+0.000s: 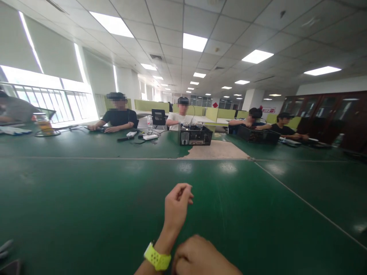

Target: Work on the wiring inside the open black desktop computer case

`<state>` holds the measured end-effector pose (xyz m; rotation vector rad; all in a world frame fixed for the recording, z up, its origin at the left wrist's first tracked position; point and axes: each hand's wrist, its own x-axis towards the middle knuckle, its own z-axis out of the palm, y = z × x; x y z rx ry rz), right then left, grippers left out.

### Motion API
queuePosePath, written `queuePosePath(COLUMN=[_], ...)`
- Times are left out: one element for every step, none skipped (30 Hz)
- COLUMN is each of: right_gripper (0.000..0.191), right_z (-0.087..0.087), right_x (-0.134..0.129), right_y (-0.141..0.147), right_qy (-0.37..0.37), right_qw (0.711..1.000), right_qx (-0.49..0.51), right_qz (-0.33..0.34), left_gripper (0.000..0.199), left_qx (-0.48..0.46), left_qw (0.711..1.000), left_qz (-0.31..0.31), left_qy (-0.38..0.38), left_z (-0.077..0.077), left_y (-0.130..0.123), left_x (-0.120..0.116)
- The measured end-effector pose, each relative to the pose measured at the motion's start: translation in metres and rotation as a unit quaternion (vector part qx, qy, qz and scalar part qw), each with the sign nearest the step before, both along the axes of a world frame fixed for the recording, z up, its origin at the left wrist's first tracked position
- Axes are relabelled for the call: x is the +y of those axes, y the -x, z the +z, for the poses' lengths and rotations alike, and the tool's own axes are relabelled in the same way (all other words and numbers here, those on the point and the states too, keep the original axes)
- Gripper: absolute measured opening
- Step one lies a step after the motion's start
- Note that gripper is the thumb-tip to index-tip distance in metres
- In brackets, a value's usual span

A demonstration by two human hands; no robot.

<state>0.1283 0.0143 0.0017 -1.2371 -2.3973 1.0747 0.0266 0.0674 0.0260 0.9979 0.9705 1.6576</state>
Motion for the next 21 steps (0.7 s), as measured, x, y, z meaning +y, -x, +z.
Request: queuePosePath(right_gripper=[0.030, 0.032, 0.035, 0.035, 0.035, 0.034, 0.033, 0.032, 0.032, 0.034, 0.035, 0.037, 0.038, 0.037, 0.035, 0.033, 0.031, 0.029, 0.027, 0.026, 0.024], right_z=[0.000, -0.002, -0.006, -0.011, -0.017, -0.022, -0.027, -0.031, -0.034, -0.036, -0.037, -0.037, -0.036, -0.035, -0.034, -0.033, -0.033, -0.033, -0.033, -0.035, -0.038], right_x=[0.000, 0.000, -0.001, -0.001, -0.002, -0.004, -0.005, -0.006, -0.007, -0.007, -0.007, -0.005, -0.003, 0.000, 0.003, 0.006, 0.010, 0.013, 0.016, 0.019, 0.023], right_y=[-0.005, -0.009, -0.012, -0.012, -0.011, -0.009, -0.005, 0.000, 0.004, 0.009, 0.013, 0.016, 0.017, 0.017, 0.015, 0.012, 0.007, 0.001, -0.006, -0.013, -0.020], right_qy=[0.005, 0.009, 0.017, 0.031, 0.047, 0.064, 0.079, 0.091, 0.098, 0.102, 0.102, 0.101, 0.095, 0.086, 0.073, 0.056, 0.038, 0.024, 0.012, 0.005, 0.004], right_qw=[1.000, 0.999, 0.998, 0.996, 0.995, 0.993, 0.991, 0.988, 0.984, 0.981, 0.978, 0.977, 0.978, 0.981, 0.986, 0.990, 0.994, 0.996, 0.996, 0.996, 0.996], right_qx=[0.016, 0.036, 0.057, 0.075, 0.087, 0.096, 0.101, 0.107, 0.117, 0.130, 0.146, 0.160, 0.165, 0.157, 0.141, 0.121, 0.103, 0.088, 0.078, 0.074, 0.073], right_qz=[-0.012, -0.026, -0.033, -0.028, -0.013, 0.009, 0.037, 0.066, 0.090, 0.103, 0.106, 0.102, 0.090, 0.075, 0.058, 0.037, 0.013, -0.008, -0.030, -0.047, -0.059], left_gripper=[0.014, 0.016, 0.016, 0.015, 0.014, 0.013, 0.012, 0.011, 0.010, 0.010, 0.010, 0.010, 0.011, 0.011, 0.012, 0.013, 0.015, 0.018, 0.023, 0.029, 0.036], left_qx=[-0.086, -0.147, -0.183, -0.204, -0.227, -0.247, -0.262, -0.273, -0.281, -0.286, -0.289, -0.288, -0.286, -0.282, -0.277, -0.275, -0.264, -0.233, -0.173, -0.084, 0.028], left_qw=[0.995, 0.985, 0.977, 0.972, 0.965, 0.959, 0.954, 0.950, 0.948, 0.946, 0.945, 0.945, 0.946, 0.947, 0.948, 0.949, 0.951, 0.958, 0.968, 0.977, 0.979], left_qz=[0.005, 0.011, 0.013, 0.010, 0.004, -0.001, -0.005, -0.006, -0.007, -0.008, -0.010, -0.014, -0.018, -0.024, -0.031, -0.038, -0.050, -0.069, -0.093, -0.119, -0.146], left_qy=[0.051, 0.086, 0.107, 0.119, 0.131, 0.140, 0.145, 0.149, 0.151, 0.153, 0.154, 0.154, 0.153, 0.152, 0.151, 0.151, 0.152, 0.154, 0.157, 0.153, 0.140], left_z=[-0.006, -0.012, -0.016, -0.018, -0.020, -0.021, -0.021, -0.021, -0.021, -0.021, -0.020, -0.019, -0.018, -0.018, -0.019, -0.020, -0.023, -0.027, -0.032, -0.037, -0.041], left_y=[0.004, 0.007, 0.010, 0.012, 0.013, 0.014, 0.014, 0.014, 0.013, 0.012, 0.010, 0.009, 0.008, 0.007, 0.007, 0.008, 0.009, 0.011, 0.013, 0.016, 0.018], left_x=[0.005, 0.010, 0.015, 0.019, 0.021, 0.023, 0.023, 0.023, 0.023, 0.022, 0.021, 0.021, 0.020, 0.020, 0.019, 0.019, 0.017, 0.016, 0.013, 0.011, 0.008])
